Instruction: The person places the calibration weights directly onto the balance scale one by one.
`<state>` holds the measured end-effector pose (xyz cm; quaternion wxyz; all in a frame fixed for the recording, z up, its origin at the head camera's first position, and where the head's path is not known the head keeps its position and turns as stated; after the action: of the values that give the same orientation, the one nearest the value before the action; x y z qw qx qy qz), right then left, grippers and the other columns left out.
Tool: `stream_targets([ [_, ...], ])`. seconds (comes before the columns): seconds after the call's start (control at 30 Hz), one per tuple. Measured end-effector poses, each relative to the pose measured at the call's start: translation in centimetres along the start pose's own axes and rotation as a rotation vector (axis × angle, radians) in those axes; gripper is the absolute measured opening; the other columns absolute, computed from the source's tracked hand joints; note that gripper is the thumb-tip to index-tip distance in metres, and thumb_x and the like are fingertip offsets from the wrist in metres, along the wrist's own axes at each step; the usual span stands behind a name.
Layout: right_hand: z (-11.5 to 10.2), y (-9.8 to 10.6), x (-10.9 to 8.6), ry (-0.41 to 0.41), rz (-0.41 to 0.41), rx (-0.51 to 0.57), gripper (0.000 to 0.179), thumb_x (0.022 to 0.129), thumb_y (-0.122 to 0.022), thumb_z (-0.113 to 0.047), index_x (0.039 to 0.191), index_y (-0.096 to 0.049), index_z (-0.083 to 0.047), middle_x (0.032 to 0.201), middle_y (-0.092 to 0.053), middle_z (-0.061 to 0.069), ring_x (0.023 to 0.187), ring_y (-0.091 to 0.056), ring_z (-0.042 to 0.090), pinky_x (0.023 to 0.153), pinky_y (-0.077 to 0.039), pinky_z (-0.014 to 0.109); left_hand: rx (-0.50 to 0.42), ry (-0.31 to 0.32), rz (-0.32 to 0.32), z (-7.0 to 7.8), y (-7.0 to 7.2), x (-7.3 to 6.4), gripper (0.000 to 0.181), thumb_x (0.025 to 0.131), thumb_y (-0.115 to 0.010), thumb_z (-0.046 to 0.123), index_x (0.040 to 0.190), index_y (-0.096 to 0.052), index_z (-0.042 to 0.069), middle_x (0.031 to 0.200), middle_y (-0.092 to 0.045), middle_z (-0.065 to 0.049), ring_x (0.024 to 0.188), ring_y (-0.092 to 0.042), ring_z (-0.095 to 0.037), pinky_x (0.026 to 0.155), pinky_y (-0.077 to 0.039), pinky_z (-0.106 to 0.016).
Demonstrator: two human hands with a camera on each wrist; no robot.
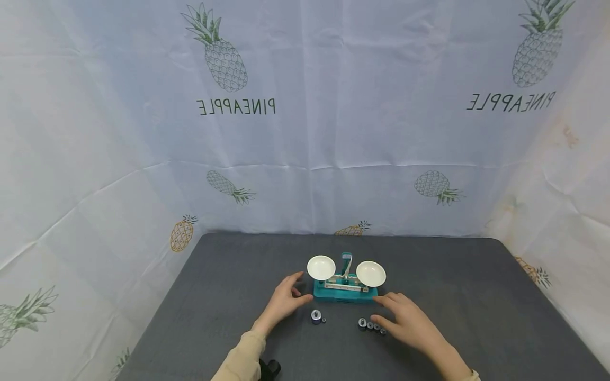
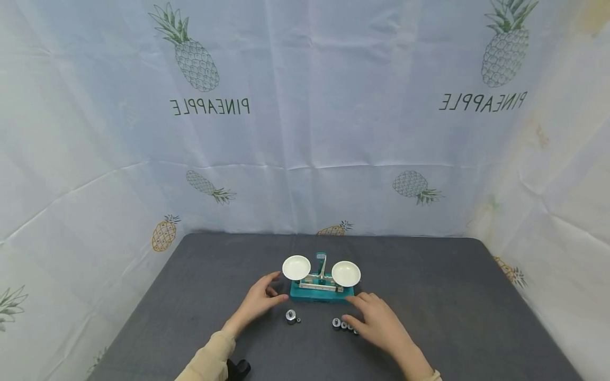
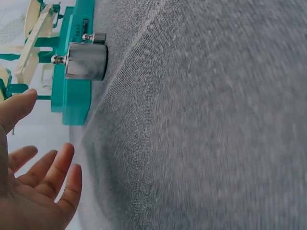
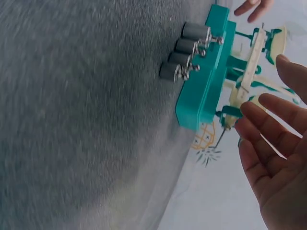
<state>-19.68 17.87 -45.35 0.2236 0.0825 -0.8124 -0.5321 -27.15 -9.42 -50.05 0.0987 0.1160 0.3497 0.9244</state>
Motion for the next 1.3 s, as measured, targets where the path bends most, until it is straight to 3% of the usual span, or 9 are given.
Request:
stream_targets([
  [0.2, -0.4, -0.8, 0.4, 0.058, -0.02, 0.086, 0.038, 0.082, -0.07, -0.031, 0.111, -0.066, -0.007, 0.093, -0.063, -0.003, 0.083, -0.058, 0.014, 0.066, -0.049, 0.026, -0.057, 0.01, -0.024, -0.1, -1.1, 0.9, 0.069, 0.077, -0.075, 0.03, 0.133, -0.047, 0.0, 0.123, -0.055, -0.017, 0.08, -0.058, -0.012, 0.063, -0.046, -0.02],
  [0.37, -0.5, -1.9, 0.9, 0.086, -0.037, 0.087, 0.033, 0.079, -0.072, -0.026, 0.106, -0.068, -0.006, 0.092, -0.063, -0.003, 0.08, -0.055, 0.008, 0.066, -0.048, 0.026, -0.079, 0.048, -0.047, 0.0, -1.9, 1.3, 0.069, 0.076, -0.075, 0.028, 0.131, -0.047, -0.005, 0.121, -0.054, -0.019, 0.077, -0.057, -0.011, 0.059, -0.045, -0.02],
  [0.6, -0.4, -3.3, 1.2, 0.072, -0.107, 0.11, 0.031, 0.077, -0.074, -0.022, 0.102, -0.069, -0.004, 0.087, -0.061, -0.004, 0.075, -0.048, 0.002, 0.061, -0.044, 0.024, -0.109, 0.042, -0.054, -0.3, -2.7, 1.8, 0.069, 0.075, -0.077, 0.023, 0.129, -0.047, -0.007, 0.123, -0.051, -0.023, 0.075, -0.058, -0.011, 0.058, -0.046, -0.019],
  [1.0, -0.3, -4.2, 1.3, 0.057, -0.169, 0.14, 0.028, 0.077, -0.074, -0.018, 0.1, -0.069, -0.003, 0.083, -0.059, -0.004, 0.071, -0.047, 0.001, 0.058, -0.042, 0.021, -0.101, 0.038, -0.048, -0.5, -2.8, 2.3, 0.063, 0.072, -0.078, 0.022, 0.123, -0.054, -0.006, 0.117, -0.055, -0.019, 0.069, -0.05, -0.007, 0.056, -0.043, -0.019],
  [1.3, -0.3, -4.5, 1.6, 0.073, -0.152, 0.139, 0.02, 0.076, -0.074, -0.014, 0.092, -0.07, -0.005, 0.075, -0.056, -0.006, 0.067, -0.045, 0.0, 0.056, -0.04, 0.02, -0.102, 0.022, -0.079, -0.1, -2.8, 2.7, 0.062, 0.073, -0.077, 0.019, 0.125, -0.053, -0.004, 0.113, -0.057, -0.017, 0.068, -0.048, -0.008, 0.056, -0.042, -0.019],
])
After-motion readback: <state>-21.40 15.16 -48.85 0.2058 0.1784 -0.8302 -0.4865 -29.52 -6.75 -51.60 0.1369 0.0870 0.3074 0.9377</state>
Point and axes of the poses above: each hand's wrist, its own x-axis towards the middle knuckle, its own y-axis out of the back of the hand, z = x × y, the point moved 5 cm from there along x, towards the middle knuckle
